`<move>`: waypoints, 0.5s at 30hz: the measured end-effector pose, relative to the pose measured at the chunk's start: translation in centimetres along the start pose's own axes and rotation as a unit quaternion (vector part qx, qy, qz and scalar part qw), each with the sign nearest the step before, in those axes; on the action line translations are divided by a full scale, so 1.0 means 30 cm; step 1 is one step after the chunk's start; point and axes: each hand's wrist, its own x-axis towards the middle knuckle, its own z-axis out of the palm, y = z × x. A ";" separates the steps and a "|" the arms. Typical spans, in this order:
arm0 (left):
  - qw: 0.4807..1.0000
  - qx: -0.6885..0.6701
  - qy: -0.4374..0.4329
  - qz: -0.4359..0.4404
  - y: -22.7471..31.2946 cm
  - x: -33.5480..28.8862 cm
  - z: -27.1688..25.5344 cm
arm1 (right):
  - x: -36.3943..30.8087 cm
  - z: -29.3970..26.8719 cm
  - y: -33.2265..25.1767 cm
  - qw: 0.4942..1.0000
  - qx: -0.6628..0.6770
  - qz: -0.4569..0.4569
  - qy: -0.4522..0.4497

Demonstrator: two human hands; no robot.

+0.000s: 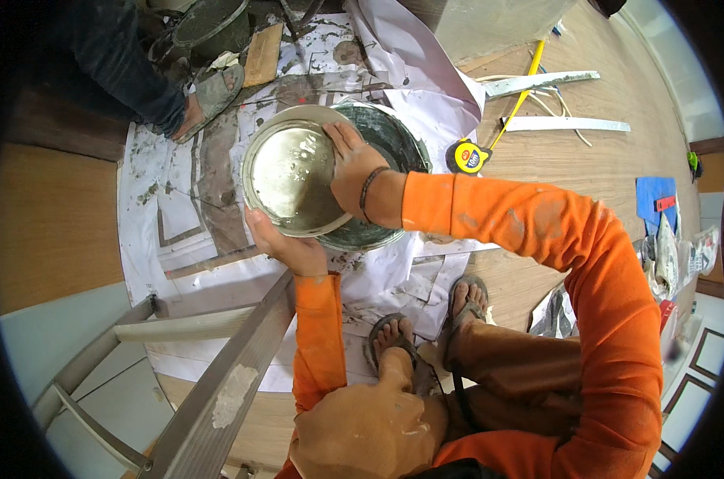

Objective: The person scoops a gray paste from a small container into a larger bucket, then mixes it by hand. They later rinse the small container in water and handle a cement bag, preparing materials for construction work.

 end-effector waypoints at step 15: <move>0.952 0.251 -0.104 0.137 -0.002 -0.021 0.080 | 0.066 0.287 0.076 0.869 0.476 0.026 0.134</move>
